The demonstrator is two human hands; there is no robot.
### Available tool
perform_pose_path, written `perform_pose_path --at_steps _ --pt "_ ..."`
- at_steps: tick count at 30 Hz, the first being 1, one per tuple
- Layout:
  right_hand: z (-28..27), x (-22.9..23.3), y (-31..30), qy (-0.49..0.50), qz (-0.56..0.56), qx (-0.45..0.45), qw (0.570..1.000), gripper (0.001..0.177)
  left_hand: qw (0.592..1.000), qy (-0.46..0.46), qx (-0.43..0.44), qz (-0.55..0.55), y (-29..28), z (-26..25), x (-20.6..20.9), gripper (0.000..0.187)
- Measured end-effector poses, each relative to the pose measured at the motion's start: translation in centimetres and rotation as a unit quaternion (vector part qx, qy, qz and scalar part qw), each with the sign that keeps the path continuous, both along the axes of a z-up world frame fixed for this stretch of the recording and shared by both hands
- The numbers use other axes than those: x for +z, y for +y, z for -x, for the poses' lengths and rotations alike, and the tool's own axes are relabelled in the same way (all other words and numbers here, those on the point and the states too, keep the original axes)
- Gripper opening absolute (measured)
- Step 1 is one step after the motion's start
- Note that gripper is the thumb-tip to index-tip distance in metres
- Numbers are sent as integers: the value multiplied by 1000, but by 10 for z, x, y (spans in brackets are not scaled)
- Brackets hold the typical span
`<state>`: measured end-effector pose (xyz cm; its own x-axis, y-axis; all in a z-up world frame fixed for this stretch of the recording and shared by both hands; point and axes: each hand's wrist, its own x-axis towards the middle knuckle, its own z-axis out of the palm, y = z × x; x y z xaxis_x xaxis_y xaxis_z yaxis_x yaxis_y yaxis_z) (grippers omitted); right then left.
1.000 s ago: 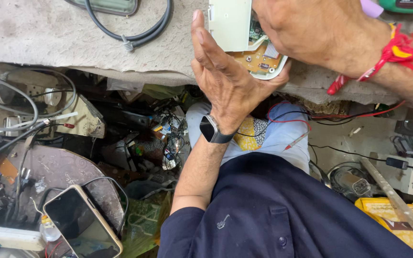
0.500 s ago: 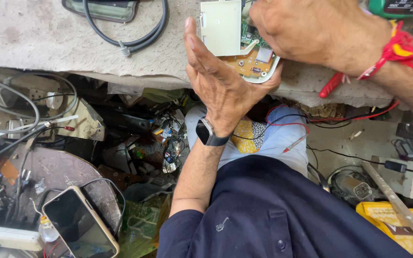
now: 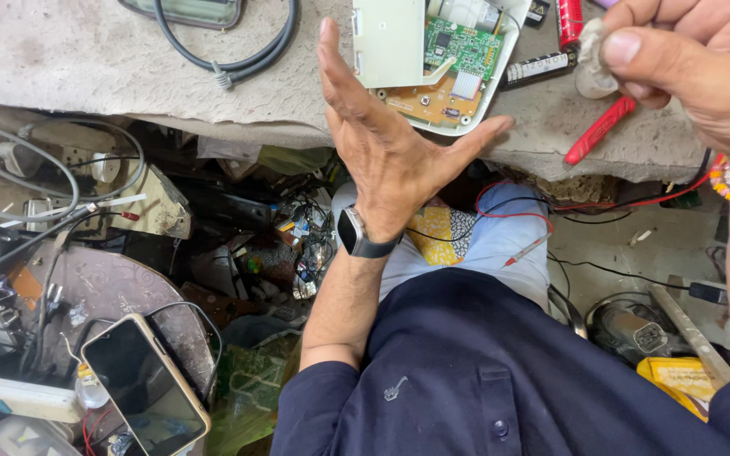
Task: The person disassembles a white electronic device, removes the circuit board and screen, and uses a soldering iron and screwdriver to work on the internal components. They handle batteries and wires, then reassemble the device by placing the screen and board back into the casing.
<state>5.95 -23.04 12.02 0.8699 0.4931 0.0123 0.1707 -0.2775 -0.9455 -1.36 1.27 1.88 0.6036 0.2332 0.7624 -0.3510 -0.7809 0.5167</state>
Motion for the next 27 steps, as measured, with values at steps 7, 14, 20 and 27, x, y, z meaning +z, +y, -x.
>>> perform_pose_path --at_steps 7,14,20,27 --pt "4 -18 -25 170 -230 19 958 21 985 43 -101 134 9 13 1 134" --pt "8 -48 -64 50 -118 -89 988 19 959 84 -139 232 25 20 7 112" --pt "-27 -109 -121 -172 145 -251 942 24 965 79 -88 233 27 10 13 97" --pt "-48 -159 -171 -175 214 -225 934 33 968 62 -81 231 27 3 8 85"
